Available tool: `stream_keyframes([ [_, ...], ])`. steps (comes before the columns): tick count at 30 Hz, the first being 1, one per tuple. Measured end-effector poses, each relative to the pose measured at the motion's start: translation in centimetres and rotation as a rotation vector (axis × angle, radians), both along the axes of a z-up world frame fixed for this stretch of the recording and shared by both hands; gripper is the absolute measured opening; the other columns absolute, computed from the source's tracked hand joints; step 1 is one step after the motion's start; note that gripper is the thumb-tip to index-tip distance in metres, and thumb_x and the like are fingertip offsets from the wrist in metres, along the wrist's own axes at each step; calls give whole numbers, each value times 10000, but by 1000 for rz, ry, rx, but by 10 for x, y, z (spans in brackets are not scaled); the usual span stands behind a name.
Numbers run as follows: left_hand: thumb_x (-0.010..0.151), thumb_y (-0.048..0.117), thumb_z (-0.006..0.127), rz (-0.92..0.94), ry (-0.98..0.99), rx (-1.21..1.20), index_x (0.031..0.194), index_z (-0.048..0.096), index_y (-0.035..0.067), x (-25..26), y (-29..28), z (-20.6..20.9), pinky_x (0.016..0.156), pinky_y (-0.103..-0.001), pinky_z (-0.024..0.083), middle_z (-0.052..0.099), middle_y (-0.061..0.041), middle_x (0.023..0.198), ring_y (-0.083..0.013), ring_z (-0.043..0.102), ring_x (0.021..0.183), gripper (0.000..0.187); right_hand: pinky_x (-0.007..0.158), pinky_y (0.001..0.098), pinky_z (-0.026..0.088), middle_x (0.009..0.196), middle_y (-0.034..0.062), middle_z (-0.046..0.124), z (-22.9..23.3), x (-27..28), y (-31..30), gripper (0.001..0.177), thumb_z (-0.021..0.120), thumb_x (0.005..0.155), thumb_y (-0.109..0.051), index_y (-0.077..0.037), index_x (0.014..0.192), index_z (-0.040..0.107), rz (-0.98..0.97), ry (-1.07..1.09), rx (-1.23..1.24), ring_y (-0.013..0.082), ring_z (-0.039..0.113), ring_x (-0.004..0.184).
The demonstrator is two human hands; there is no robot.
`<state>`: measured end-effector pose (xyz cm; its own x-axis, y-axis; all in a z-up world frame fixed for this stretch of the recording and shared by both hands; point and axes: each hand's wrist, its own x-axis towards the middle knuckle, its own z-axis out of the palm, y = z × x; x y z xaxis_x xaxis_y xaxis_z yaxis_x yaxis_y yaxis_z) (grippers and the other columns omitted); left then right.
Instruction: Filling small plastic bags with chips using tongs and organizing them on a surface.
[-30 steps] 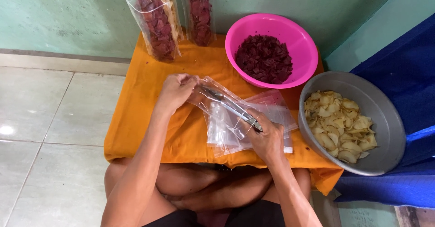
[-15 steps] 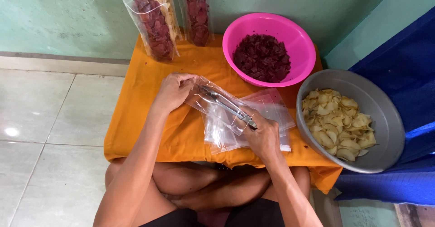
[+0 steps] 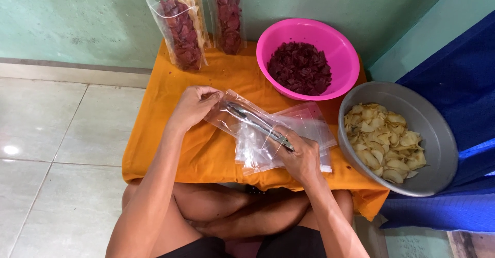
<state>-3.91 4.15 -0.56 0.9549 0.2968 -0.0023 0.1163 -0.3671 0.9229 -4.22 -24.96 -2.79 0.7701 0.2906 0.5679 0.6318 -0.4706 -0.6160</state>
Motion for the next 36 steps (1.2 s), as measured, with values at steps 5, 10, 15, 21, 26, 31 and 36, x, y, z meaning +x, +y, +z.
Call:
stream_keyframes([
  [5,946,193,652,-21,20,-106,1050,787,117,2,3,-2,577,-265,566,734,-92,896,-147,657,722,186,610,398,594,715,138,760,10,-3,4,238,869,819,-231,-199,1050,822,40,-25,-4,352,757,700],
  [10,986,275,618,-35,45,-3,999,803,194,3,1,-1,590,-370,581,754,-78,879,-166,676,746,203,590,454,595,671,166,739,13,-7,5,245,834,854,-263,-199,1090,814,49,-26,-31,390,738,660],
  [15,965,307,600,-66,95,-100,992,788,146,2,-12,5,642,-269,576,721,-44,848,-139,636,727,248,567,429,585,674,188,732,20,-5,10,274,863,825,-206,-160,1089,809,56,-80,-48,384,739,648],
  [21,882,190,743,11,-124,199,993,797,153,12,3,-21,659,-366,567,742,-121,857,-276,712,763,129,646,421,602,886,118,808,-6,3,3,260,850,823,-145,-165,1078,807,41,-60,33,369,758,785],
  [26,924,160,713,33,-253,228,994,768,146,7,8,-24,670,-361,552,741,-101,870,-278,708,778,90,694,400,607,973,59,815,3,2,3,265,885,809,-175,-183,1061,803,21,-24,75,316,770,852],
  [31,989,171,651,83,-365,163,1030,722,121,-3,4,-23,610,-352,504,730,-109,890,-240,652,677,96,734,419,586,976,142,763,-2,12,6,289,930,774,-138,-112,1032,801,-9,11,167,352,750,866],
  [36,1037,234,646,165,-488,3,1026,737,139,-4,-18,-21,559,-253,487,711,-63,801,-136,621,614,132,647,321,622,884,211,760,39,-6,14,367,902,749,-22,-2,1094,779,-78,514,452,158,686,746],
])
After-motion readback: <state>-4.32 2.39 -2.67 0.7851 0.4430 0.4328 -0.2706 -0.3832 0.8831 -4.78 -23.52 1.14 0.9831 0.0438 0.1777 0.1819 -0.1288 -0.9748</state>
